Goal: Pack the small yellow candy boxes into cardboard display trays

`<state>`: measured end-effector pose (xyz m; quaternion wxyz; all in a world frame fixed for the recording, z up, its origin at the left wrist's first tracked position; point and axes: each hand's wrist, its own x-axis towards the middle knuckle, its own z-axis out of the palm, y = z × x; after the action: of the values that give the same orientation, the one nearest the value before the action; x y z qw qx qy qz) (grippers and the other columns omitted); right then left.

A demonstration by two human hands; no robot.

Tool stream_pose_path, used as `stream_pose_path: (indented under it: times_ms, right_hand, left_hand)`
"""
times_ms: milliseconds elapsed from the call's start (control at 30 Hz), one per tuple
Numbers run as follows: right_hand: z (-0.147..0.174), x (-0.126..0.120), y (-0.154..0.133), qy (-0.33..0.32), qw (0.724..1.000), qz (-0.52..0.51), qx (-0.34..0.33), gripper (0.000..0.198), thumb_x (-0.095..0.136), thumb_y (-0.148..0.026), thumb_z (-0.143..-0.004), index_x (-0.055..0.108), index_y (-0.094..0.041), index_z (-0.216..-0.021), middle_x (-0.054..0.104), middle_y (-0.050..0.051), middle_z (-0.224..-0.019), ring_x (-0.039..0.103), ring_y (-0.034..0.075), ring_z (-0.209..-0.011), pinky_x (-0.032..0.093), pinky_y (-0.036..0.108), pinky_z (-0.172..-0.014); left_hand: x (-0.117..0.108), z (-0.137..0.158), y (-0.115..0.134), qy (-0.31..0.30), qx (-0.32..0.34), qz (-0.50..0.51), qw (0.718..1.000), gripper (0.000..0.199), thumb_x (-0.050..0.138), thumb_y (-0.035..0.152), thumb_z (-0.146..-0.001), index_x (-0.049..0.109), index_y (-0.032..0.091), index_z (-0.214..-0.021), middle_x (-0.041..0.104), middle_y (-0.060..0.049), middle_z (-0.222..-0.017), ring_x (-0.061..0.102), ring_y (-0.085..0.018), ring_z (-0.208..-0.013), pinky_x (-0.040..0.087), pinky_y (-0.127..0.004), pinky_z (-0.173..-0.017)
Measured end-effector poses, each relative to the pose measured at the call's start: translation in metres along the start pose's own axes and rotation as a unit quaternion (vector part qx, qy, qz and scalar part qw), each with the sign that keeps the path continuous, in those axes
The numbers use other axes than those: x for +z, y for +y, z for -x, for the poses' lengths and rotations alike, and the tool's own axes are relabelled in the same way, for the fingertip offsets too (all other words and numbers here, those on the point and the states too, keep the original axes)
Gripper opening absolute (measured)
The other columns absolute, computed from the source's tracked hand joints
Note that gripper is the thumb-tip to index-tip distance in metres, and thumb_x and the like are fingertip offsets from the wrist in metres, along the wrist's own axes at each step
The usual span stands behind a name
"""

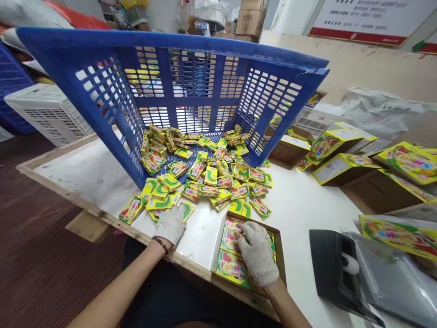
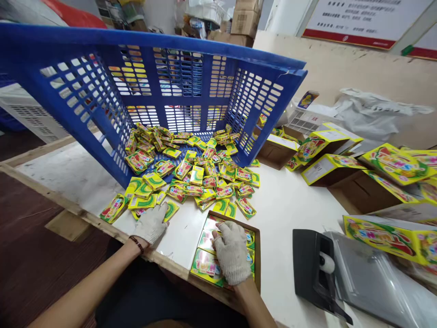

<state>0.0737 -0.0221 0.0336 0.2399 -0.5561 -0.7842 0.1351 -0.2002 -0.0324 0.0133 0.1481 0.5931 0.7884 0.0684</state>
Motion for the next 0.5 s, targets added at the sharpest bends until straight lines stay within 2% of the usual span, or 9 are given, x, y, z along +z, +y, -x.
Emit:
stream_pose_path:
  times_ms: [100, 167, 200, 267, 300, 333, 367, 433, 500]
  right_hand:
    - [0.002, 0.002, -0.013, 0.047, 0.994, -0.099, -0.01, 0.024, 0.051, -0.03, -0.089, 0.071, -0.02, -0.096, 0.068, 0.008, -0.096, 0.059, 0.024, -0.094, 0.046, 0.038, -0.086]
    - [0.0, 0.002, -0.026, 0.029, 0.984, -0.176, 0.007, 0.026, 0.049, -0.032, -0.09, 0.07, -0.02, -0.099, 0.069, 0.009, -0.101, 0.062, 0.023, -0.098, 0.049, 0.036, -0.087]
    - [-0.002, 0.001, -0.032, 0.007, 0.977, -0.214, 0.023, 0.028, 0.049, -0.034, -0.09, 0.069, -0.02, -0.104, 0.069, 0.01, -0.107, 0.062, 0.023, -0.101, 0.049, 0.036, -0.088]
    - [-0.008, -0.001, -0.042, -0.044, 0.955, -0.287, 0.059, 0.034, 0.049, -0.04, -0.09, 0.066, -0.02, -0.11, 0.068, 0.009, -0.114, 0.063, 0.023, -0.103, 0.05, 0.034, -0.088]
    - [-0.011, -0.002, -0.044, -0.067, 0.943, -0.317, 0.075, 0.036, 0.049, -0.043, -0.089, 0.065, -0.019, -0.11, 0.069, 0.009, -0.113, 0.063, 0.023, -0.102, 0.051, 0.034, -0.086]
    - [-0.015, -0.004, -0.043, -0.085, 0.932, -0.342, 0.088, 0.037, 0.049, -0.045, -0.088, 0.065, -0.018, -0.107, 0.07, 0.008, -0.108, 0.064, 0.023, -0.098, 0.051, 0.033, -0.083]
    - [-0.019, -0.006, -0.04, -0.094, 0.923, -0.359, 0.104, 0.037, 0.048, -0.046, -0.087, 0.066, -0.018, -0.104, 0.071, 0.007, -0.101, 0.064, 0.022, -0.092, 0.052, 0.032, -0.08]
    - [-0.026, -0.01, -0.029, -0.09, 0.915, -0.367, 0.144, 0.036, 0.049, -0.045, -0.084, 0.066, -0.017, -0.098, 0.07, 0.004, -0.086, 0.063, 0.02, -0.081, 0.052, 0.031, -0.072]
    - [-0.031, -0.012, -0.018, -0.081, 0.913, -0.362, 0.172, 0.034, 0.054, -0.043, -0.08, 0.066, -0.018, -0.098, 0.068, 0.003, -0.084, 0.062, 0.019, -0.077, 0.051, 0.03, -0.069]
  left_hand:
    - [-0.009, 0.007, 0.004, -0.021, 0.015, 0.067, 0.997, 0.042, 0.054, 0.026, -0.085, 0.053, 0.015, -0.126, 0.065, -0.012, -0.114, 0.06, -0.026, -0.104, 0.047, -0.038, -0.093]
    - [-0.015, 0.018, 0.019, -0.044, 0.067, 0.208, 0.975, 0.041, 0.046, 0.035, -0.091, 0.052, 0.018, -0.128, 0.065, -0.008, -0.118, 0.06, -0.021, -0.106, 0.048, -0.033, -0.094]
    - [-0.017, 0.025, 0.03, -0.065, 0.106, 0.315, 0.941, 0.042, 0.044, 0.038, -0.093, 0.051, 0.019, -0.13, 0.064, -0.008, -0.12, 0.06, -0.021, -0.109, 0.047, -0.033, -0.096]
    - [-0.02, 0.039, 0.054, -0.118, 0.185, 0.524, 0.823, 0.046, 0.046, 0.042, -0.092, 0.053, 0.018, -0.13, 0.064, -0.009, -0.123, 0.059, -0.023, -0.112, 0.046, -0.035, -0.1]
    - [-0.02, 0.044, 0.065, -0.142, 0.21, 0.591, 0.766, 0.047, 0.05, 0.044, -0.091, 0.055, 0.017, -0.129, 0.064, -0.01, -0.124, 0.059, -0.024, -0.113, 0.045, -0.037, -0.101]
    - [-0.02, 0.049, 0.073, -0.162, 0.22, 0.622, 0.734, 0.047, 0.055, 0.045, -0.089, 0.058, 0.017, -0.126, 0.064, -0.01, -0.123, 0.059, -0.025, -0.112, 0.045, -0.038, -0.102]
    - [-0.02, 0.051, 0.079, -0.169, 0.212, 0.63, 0.728, 0.046, 0.059, 0.045, -0.086, 0.061, 0.017, -0.123, 0.066, -0.01, -0.121, 0.06, -0.026, -0.111, 0.046, -0.038, -0.101]
    - [-0.02, 0.05, 0.081, -0.147, 0.153, 0.613, 0.761, 0.047, 0.067, 0.046, -0.079, 0.066, 0.016, -0.115, 0.068, -0.01, -0.116, 0.062, -0.027, -0.107, 0.049, -0.039, -0.097]
    - [-0.017, 0.043, 0.075, -0.126, 0.096, 0.597, 0.787, 0.048, 0.071, 0.048, -0.075, 0.068, 0.015, -0.111, 0.07, -0.01, -0.11, 0.063, -0.028, -0.103, 0.051, -0.04, -0.091]
